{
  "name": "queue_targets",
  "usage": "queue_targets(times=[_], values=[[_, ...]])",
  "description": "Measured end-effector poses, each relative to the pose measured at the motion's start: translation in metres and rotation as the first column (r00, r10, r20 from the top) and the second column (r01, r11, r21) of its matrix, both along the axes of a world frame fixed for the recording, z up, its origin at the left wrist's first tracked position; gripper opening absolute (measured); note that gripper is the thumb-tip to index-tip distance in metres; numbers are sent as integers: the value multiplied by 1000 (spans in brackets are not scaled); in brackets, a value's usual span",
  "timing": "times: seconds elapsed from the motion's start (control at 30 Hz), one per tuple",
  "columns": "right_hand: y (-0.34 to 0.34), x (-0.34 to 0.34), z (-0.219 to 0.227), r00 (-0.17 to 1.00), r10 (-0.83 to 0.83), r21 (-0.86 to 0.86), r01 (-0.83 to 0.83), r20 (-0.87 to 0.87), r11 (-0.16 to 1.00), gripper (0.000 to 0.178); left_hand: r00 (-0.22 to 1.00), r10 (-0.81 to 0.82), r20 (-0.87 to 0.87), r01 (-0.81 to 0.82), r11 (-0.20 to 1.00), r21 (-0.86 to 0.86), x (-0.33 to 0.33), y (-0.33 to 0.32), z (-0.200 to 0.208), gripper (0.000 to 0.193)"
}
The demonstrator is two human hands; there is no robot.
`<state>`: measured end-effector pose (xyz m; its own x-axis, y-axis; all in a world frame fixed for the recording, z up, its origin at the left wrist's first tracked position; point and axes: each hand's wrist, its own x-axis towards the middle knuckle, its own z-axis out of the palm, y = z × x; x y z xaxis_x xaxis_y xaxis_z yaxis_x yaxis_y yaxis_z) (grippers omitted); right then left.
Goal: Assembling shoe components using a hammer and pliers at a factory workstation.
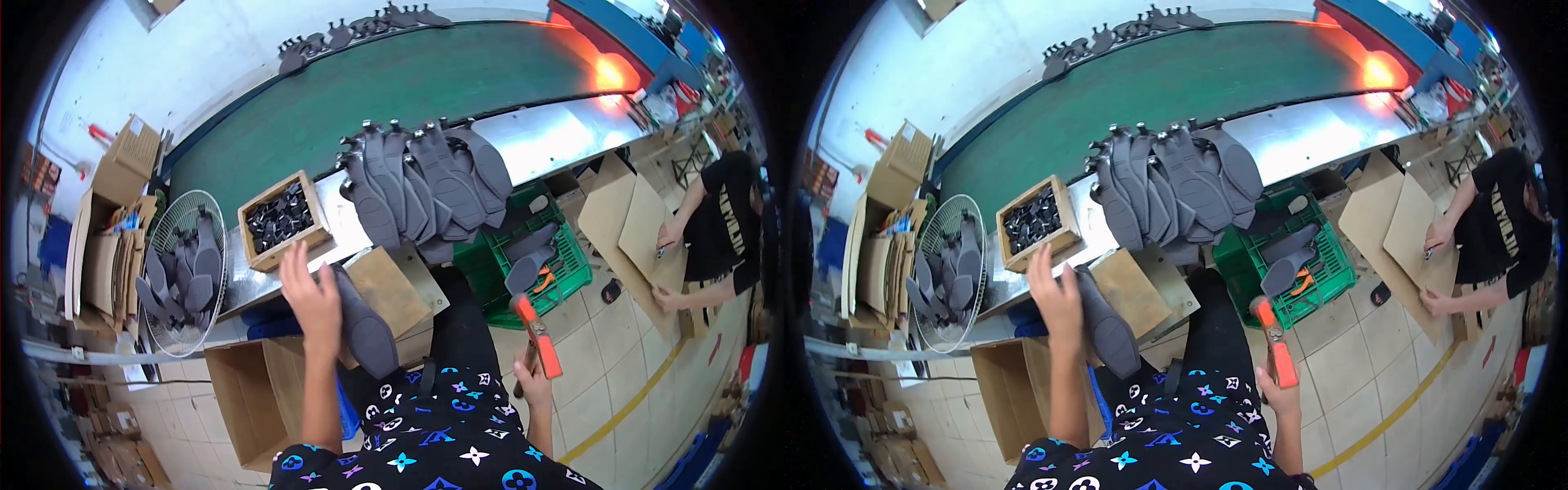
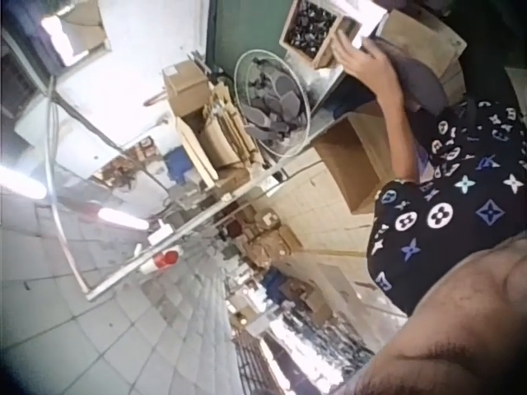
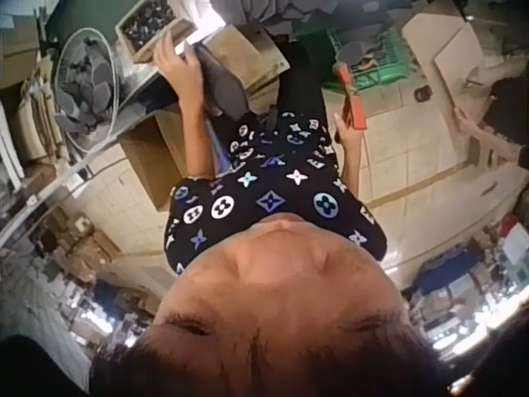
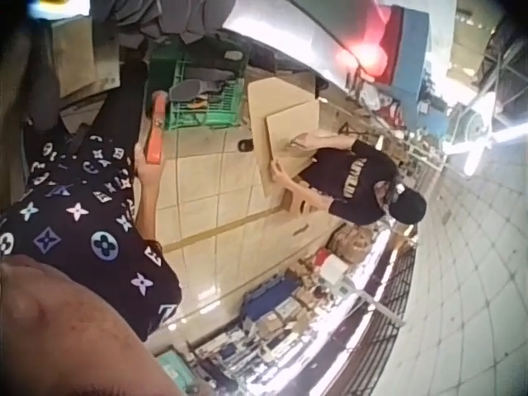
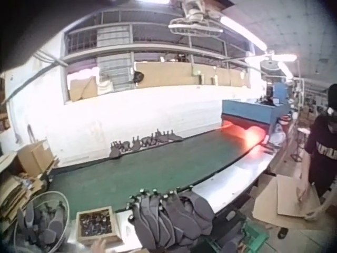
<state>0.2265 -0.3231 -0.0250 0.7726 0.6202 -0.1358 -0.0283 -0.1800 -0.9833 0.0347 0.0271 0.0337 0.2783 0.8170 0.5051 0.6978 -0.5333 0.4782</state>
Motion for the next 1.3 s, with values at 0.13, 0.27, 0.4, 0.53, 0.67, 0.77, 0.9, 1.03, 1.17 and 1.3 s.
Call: queue_targets(times=[0.13,0.27,0.4,0.53,0.67,0.77,0.9,1.03,1.17,1.3], values=[[56,26,16,995,95,-6,-95,-3,995,12,973,-24,-230,26,1000,5,-12,119,8,17],[73,33,7,905,151,28,-152,-398,988,10,897,-184,-401,41,940,-339,-16,180,18,25],[67,22,-13,981,142,0,-143,133,990,8,906,-88,-413,-46,952,-304,3,154,42,19],[83,3,-1,988,139,178,-124,-71,976,18,972,-32,-234,6,994,-111,-25,152,27,21],[112,15,30,914,351,421,-243,-201,874,24,951,77,298,48,919,-391,-19,112,41,24],[148,13,66,906,397,551,-258,-147,793,25,882,-65,467,87,996,-24,-2,42,65,15],[184,6,113,800,596,643,-425,-63,638,36,892,-346,291,181,863,472,4,-48,91,18],[195,-24,151,722,691,612,-559,29,559,38,863,-505,29,378,682,626,-13,-85,99,28],[187,-39,166,734,677,528,-599,59,603,27,830,-555,50,404,662,632,-19,-90,95,27],[182,-47,166,764,644,497,-577,48,648,19,794,-600,98,426,664,614,-18,-90,93,28]])
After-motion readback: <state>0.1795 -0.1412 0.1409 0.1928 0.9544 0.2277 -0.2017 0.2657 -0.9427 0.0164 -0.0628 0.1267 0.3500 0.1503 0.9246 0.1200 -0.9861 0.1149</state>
